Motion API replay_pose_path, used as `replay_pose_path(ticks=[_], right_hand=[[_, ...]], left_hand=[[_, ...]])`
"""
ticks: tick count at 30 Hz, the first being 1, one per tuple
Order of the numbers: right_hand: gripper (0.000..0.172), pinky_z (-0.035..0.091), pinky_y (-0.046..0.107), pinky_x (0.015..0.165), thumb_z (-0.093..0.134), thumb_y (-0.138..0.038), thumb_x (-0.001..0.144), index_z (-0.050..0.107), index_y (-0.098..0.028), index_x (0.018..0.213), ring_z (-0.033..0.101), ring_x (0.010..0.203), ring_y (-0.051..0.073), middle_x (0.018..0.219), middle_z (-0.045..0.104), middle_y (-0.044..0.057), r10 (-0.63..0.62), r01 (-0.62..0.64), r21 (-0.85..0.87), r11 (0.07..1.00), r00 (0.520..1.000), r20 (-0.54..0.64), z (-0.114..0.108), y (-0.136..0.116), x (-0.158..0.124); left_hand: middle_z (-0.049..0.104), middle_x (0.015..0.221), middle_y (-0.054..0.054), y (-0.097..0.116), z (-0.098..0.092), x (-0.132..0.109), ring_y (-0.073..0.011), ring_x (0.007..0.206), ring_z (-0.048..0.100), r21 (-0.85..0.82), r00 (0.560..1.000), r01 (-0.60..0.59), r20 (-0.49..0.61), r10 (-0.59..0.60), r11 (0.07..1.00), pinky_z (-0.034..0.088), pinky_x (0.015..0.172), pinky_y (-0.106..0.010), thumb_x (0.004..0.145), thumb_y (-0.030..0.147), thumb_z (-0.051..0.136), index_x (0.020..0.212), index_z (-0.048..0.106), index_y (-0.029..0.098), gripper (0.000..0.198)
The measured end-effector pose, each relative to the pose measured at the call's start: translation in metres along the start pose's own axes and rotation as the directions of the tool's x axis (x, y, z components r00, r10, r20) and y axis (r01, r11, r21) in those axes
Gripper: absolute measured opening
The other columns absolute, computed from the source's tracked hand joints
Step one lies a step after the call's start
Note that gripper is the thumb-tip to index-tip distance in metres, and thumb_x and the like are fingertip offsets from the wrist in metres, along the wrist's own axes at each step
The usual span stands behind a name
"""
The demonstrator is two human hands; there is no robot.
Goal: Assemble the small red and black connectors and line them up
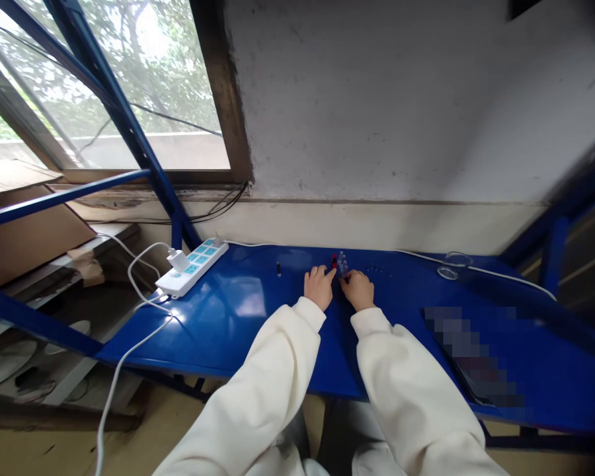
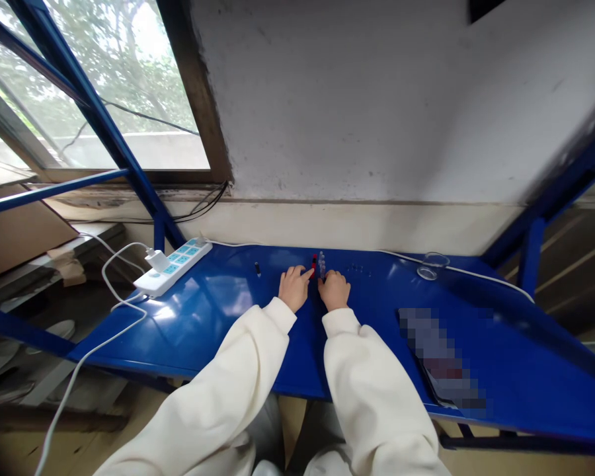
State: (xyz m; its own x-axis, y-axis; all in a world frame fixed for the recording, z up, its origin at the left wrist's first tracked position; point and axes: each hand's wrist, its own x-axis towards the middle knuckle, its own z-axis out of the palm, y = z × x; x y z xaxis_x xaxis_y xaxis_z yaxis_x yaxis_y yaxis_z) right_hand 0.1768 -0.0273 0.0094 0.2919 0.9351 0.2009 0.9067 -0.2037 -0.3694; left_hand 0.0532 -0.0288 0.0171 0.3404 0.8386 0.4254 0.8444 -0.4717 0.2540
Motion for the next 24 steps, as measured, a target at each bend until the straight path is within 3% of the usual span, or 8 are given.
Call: replay_pose_path(ticks=[7, 11, 20, 24], right_hand=[[0.022, 0.036, 0.03, 0.07, 0.048, -0.031, 0.076, 0.057, -0.015, 0.088, 0.053, 0.09, 0.021, 0.094, 0.059, 0.011, 0.002, -0.002, 0.011, 1.0, 1.0, -0.025, 0.002, 0.0, -0.001], [0.022, 0.036, 0.032, 0.07, 0.048, -0.031, 0.077, 0.057, -0.015, 0.088, 0.053, 0.091, 0.022, 0.094, 0.059, 0.01, 0.002, -0.001, 0.026, 1.0, 1.0, -0.012, 0.001, 0.0, -0.001], [0.016, 0.032, 0.029, 0.067, 0.046, -0.028, 0.077, 0.057, -0.018, 0.082, 0.053, 0.086, 0.019, 0.09, 0.059, 0.006, -0.009, 0.01, 0.042, 0.999, 0.999, -0.032, 0.005, 0.001, 0.0], [0.014, 0.028, 0.027, 0.065, 0.046, -0.027, 0.076, 0.057, -0.018, 0.078, 0.053, 0.079, 0.016, 0.084, 0.06, 0.004, -0.141, 0.144, 0.055, 0.988, 0.988, -0.057, 0.001, -0.004, -0.006]], left_hand=[[0.056, 0.094, -0.006, -0.007, -0.003, 0.001, -0.0205, 0.089, 0.045, -0.026, 0.997, 0.028, -0.066, -0.03, 0.999, 0.034, 0.074, -0.035, 0.079, 0.02, 0.047, 0.086, 0.059, 0.021, 0.015], [0.058, 0.093, -0.005, -0.01, -0.004, -0.001, -0.0187, 0.088, 0.047, -0.136, 0.987, 0.076, -0.132, -0.094, 0.988, 0.035, 0.074, -0.034, 0.079, 0.023, 0.048, 0.082, 0.059, 0.02, 0.012], [0.06, 0.084, -0.005, -0.018, -0.013, -0.009, -0.0163, 0.081, 0.053, -0.406, 0.909, 0.127, -0.317, -0.269, 0.905, 0.039, 0.076, -0.032, 0.075, 0.025, 0.054, 0.075, 0.059, 0.018, 0.009], [0.059, 0.084, -0.005, -0.02, -0.015, -0.012, -0.0151, 0.079, 0.053, -0.451, 0.881, 0.091, -0.38, -0.283, 0.888, 0.04, 0.075, -0.031, 0.075, 0.025, 0.053, 0.076, 0.058, 0.017, 0.009]])
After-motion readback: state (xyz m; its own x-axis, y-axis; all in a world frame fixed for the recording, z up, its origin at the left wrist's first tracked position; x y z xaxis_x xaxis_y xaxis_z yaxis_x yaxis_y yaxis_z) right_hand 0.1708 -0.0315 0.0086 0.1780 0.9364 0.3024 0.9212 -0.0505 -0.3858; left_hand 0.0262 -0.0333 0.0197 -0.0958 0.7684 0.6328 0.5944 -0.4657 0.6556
